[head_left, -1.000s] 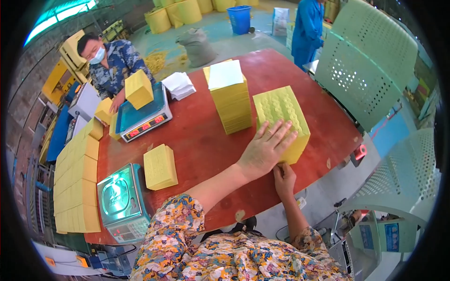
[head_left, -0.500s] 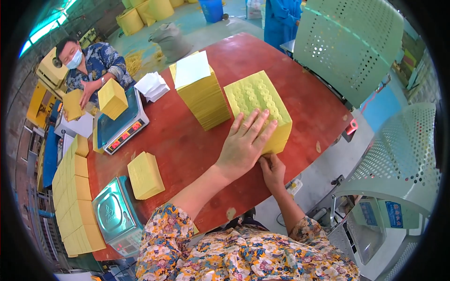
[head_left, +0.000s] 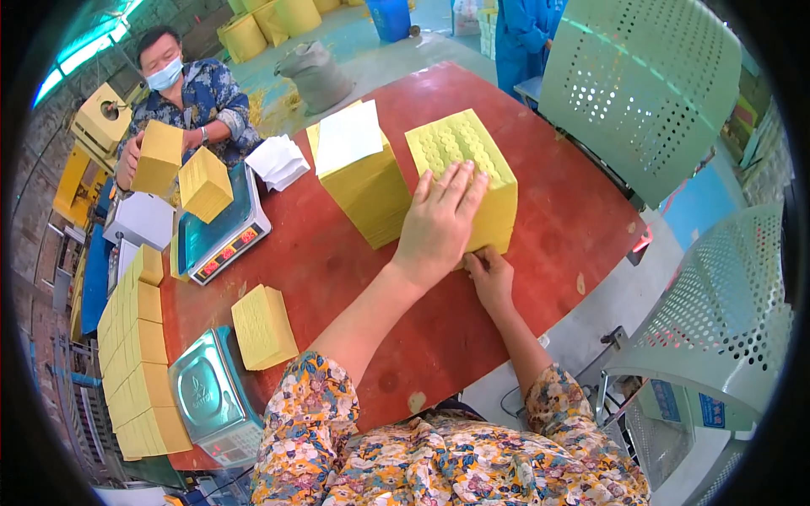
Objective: Weigh stacks of textured yellow paper blocks using a digital scale and arrange them into neat stacks on the workstation table.
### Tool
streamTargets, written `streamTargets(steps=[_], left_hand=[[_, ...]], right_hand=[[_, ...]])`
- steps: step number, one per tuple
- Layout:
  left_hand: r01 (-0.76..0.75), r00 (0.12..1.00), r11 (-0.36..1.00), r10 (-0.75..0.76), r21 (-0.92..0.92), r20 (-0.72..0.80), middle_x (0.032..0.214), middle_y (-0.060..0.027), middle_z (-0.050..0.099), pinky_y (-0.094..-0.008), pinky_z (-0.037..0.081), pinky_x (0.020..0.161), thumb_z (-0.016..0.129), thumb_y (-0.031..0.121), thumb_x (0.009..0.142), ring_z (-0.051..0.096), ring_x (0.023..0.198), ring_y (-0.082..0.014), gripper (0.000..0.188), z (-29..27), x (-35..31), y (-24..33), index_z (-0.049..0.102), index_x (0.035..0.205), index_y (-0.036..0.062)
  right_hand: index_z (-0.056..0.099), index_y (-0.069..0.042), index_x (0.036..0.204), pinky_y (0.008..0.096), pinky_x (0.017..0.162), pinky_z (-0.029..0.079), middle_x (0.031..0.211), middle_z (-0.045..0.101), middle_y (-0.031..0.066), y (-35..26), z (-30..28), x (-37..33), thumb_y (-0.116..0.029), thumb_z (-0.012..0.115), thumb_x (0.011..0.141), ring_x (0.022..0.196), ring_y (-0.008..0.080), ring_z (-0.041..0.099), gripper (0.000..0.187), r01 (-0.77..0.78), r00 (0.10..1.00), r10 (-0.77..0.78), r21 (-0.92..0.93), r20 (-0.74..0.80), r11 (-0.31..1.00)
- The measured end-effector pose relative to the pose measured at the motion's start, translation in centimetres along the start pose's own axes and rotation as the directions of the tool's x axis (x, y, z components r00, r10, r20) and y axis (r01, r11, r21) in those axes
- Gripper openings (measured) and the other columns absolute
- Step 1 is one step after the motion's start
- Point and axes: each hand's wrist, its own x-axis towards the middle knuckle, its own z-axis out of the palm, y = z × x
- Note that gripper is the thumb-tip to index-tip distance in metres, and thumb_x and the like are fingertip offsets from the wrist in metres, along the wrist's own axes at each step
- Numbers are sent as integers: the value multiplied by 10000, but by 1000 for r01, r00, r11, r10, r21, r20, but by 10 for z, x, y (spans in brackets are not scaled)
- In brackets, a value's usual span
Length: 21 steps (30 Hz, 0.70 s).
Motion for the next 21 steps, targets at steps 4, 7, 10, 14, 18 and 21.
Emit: streamTargets(steps=[4, 7, 10, 14, 18, 21], left_hand=[[25, 1000, 980, -28, 197, 14, 1403, -170, 519, -481, 354, 1114, 707, 121, 807, 501, 1303, -307, 638, 16, 32, -32, 471, 1394, 38], [54, 997, 964, -65, 259, 35, 1374, -180, 546, -456, 376, 1103, 721, 138, 805, 523, 1280, -313, 607, 13, 46, -54, 500, 1359, 22], [70, 996, 986, -77, 151, 42, 1377, -187, 539, -445, 391, 1095, 755, 152, 791, 517, 1281, -322, 647, -8, 52, -55, 495, 1364, 3], [132, 915, 991, -122, 0, -386, 1391, -192, 527, -415, 408, 1078, 681, 8, 811, 511, 1282, -333, 607, -46, -5, -59, 478, 1383, -17], [615, 588, 599, -782, -513, -207, 1538, -195, 318, -455, 327, 1138, 710, 141, 863, 327, 1426, -308, 819, -43, -109, -114, 240, 1520, 6], [649, 423, 94, -869, -755, 256, 1553, -168, 282, -440, 313, 1153, 792, 209, 811, 270, 1454, -279, 998, 3, -146, -141, 147, 1552, 37]], right_hand=[[646, 12, 848, 314, 620, 498, 715, 662, 114, 12, 22, 53, -147, 735, 860, 638, 142, 602, 183, 59, 998, -60, 47, 16, 997], [652, 8, 843, 311, 619, 497, 719, 664, 111, 16, 44, 89, -153, 730, 862, 642, 146, 606, 180, 85, 993, -91, 79, 75, 993], [664, 1, 847, 314, 626, 501, 727, 668, 112, 14, 50, 113, -169, 726, 860, 651, 153, 615, 182, 104, 985, -110, 52, 130, 993], [674, 3, 869, 336, 633, 508, 740, 669, 125, 25, 47, 137, -191, 730, 847, 652, 162, 618, 203, 138, 975, -138, 13, 176, 990], [670, -2, 905, 321, 611, 505, 726, 661, 92, 1, 52, 140, -180, 718, 866, 637, 150, 603, 188, 162, 955, -149, -29, 256, 986], [652, -25, 890, 276, 607, 512, 770, 657, 21, 2, 48, 141, -132, 656, 920, 669, 110, 602, 111, 27, 934, -47, 61, 355, 998]])
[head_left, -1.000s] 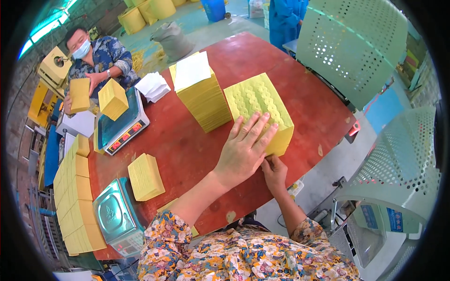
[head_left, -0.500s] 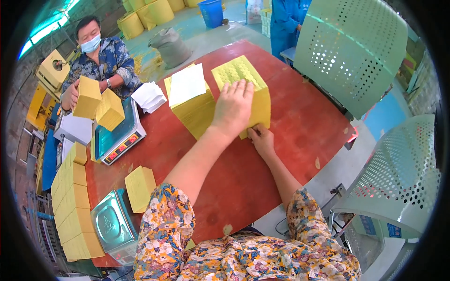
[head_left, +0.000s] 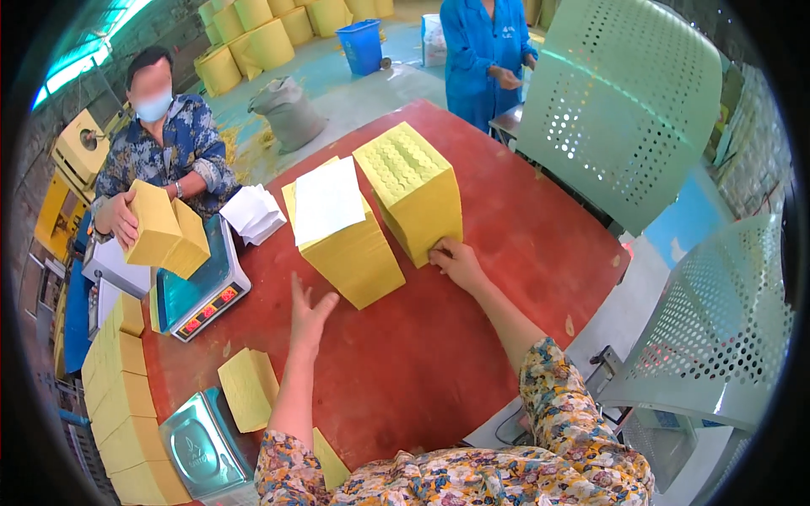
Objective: Weigh stacks of textured yellow paper blocks using a digital scale and arrange them into neat stacks on the workstation table.
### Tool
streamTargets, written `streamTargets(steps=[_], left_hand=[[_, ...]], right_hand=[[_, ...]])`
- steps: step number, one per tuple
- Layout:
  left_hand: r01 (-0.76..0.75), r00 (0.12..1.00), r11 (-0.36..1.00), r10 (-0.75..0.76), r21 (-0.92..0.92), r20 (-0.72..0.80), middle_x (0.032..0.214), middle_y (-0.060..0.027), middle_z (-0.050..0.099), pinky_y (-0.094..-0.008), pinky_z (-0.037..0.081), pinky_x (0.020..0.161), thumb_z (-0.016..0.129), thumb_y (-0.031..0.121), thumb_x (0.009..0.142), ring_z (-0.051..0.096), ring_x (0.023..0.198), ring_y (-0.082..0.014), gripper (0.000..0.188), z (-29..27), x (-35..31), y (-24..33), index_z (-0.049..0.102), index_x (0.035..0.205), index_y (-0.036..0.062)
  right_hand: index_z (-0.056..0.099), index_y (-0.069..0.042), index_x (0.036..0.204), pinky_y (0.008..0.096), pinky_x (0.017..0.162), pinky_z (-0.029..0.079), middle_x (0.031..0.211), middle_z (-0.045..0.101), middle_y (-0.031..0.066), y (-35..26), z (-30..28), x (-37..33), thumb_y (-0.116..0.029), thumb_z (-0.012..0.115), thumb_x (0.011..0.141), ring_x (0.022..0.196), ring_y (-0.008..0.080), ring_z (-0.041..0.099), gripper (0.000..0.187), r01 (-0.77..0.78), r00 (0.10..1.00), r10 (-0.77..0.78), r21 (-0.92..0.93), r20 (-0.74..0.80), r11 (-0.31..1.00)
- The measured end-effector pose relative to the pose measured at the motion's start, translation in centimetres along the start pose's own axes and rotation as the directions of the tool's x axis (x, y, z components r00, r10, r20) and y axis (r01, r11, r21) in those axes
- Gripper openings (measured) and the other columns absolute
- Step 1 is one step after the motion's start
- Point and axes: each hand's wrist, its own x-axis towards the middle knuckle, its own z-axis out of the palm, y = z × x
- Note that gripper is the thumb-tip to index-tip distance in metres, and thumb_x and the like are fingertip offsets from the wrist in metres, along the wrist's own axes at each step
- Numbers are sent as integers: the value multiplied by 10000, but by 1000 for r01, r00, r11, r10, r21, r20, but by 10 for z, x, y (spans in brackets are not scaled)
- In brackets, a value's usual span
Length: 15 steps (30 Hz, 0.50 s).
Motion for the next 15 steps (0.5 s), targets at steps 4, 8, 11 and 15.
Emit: streamTargets(steps=[4, 8, 11, 15], left_hand=[[-60, 950, 978, 118, -201, 290, 1497, -136, 363, -411, 368, 1121, 842, 199, 760, 356, 1401, -254, 1005, 30, 12, -15, 202, 1521, 52], [20, 951, 996, 7, -83, 308, 1308, -83, 528, -357, 453, 1017, 816, 98, 778, 517, 1218, -206, 719, 56, 27, -32, 394, 1360, 56], [-39, 967, 998, 49, -46, 250, 1221, -71, 581, -339, 472, 965, 784, 52, 798, 566, 1132, -192, 594, 51, 34, -39, 456, 1293, 42], [-67, 975, 997, 76, -49, 209, 1201, -86, 592, -335, 477, 933, 762, 35, 810, 578, 1099, -189, 542, 82, 42, -37, 477, 1270, 12]], right_hand=[[652, -34, 925, 275, 638, 519, 805, 663, 24, 0, -6, 0, -127, 647, 919, 705, 120, 614, 93, -48, 998, 46, 29, 50, 998], [654, -27, 930, 330, 623, 507, 762, 643, 86, 12, -4, -2, -139, 697, 878, 643, 195, 594, 130, 141, 976, -167, -180, -140, 974], [620, -29, 1054, 376, 728, 515, 1008, 671, 123, -22, -1, 1, -143, 735, 836, 818, 258, 645, 271, -28, 939, -65, -265, -337, 964], [471, -38, 1362, 347, 940, 470, 1332, 554, 124, -22, -36, 23, -147, 749, 829, 1147, 224, 569, 611, 62, 899, -160, -245, -408, 968]])
